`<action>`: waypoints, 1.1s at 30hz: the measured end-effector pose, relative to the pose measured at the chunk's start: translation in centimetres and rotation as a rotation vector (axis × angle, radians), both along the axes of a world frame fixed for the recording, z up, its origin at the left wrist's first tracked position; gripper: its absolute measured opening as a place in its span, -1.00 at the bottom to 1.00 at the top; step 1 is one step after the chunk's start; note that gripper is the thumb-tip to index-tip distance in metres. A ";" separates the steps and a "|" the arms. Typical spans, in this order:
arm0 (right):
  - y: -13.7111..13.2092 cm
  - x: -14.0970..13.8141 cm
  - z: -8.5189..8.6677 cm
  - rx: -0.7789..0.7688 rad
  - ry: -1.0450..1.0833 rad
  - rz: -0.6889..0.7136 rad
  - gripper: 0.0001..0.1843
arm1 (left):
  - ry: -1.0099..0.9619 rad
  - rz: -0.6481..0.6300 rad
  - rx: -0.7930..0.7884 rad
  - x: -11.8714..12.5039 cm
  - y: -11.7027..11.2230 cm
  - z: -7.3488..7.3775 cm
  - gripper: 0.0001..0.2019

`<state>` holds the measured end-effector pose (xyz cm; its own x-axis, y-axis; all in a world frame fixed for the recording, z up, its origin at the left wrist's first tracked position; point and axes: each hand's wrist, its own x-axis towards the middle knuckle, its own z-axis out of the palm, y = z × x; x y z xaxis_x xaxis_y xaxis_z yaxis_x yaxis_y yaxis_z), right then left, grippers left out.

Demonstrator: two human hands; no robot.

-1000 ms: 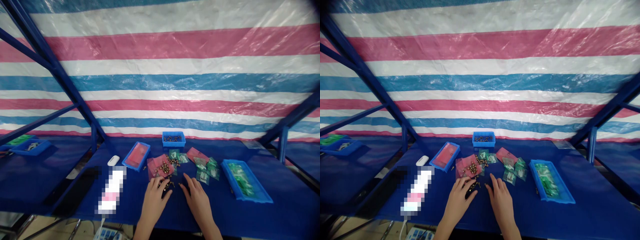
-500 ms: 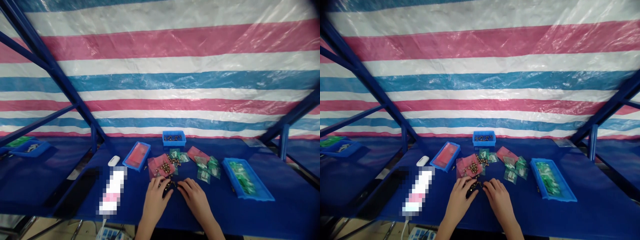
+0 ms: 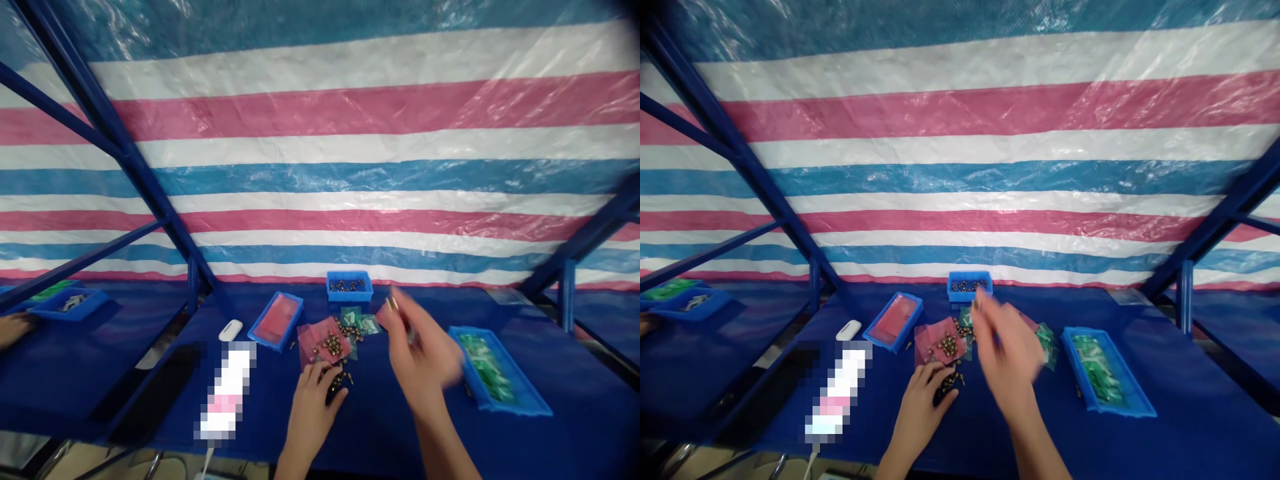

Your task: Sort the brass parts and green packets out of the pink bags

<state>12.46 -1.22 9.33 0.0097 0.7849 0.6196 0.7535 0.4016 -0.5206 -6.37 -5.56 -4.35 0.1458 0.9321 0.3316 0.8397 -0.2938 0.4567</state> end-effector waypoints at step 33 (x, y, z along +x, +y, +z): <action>-3.2 -0.6 -15.0 -0.282 -0.222 0.311 -0.84 | -0.099 -0.052 -0.092 0.1 0.0 1.0 -0.95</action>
<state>11.85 -4.44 -5.68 -0.3611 0.8674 0.3424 0.7252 0.4921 -0.4817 -6.22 -5.55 -3.32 0.1654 0.9513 0.2602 0.7740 -0.2887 0.5636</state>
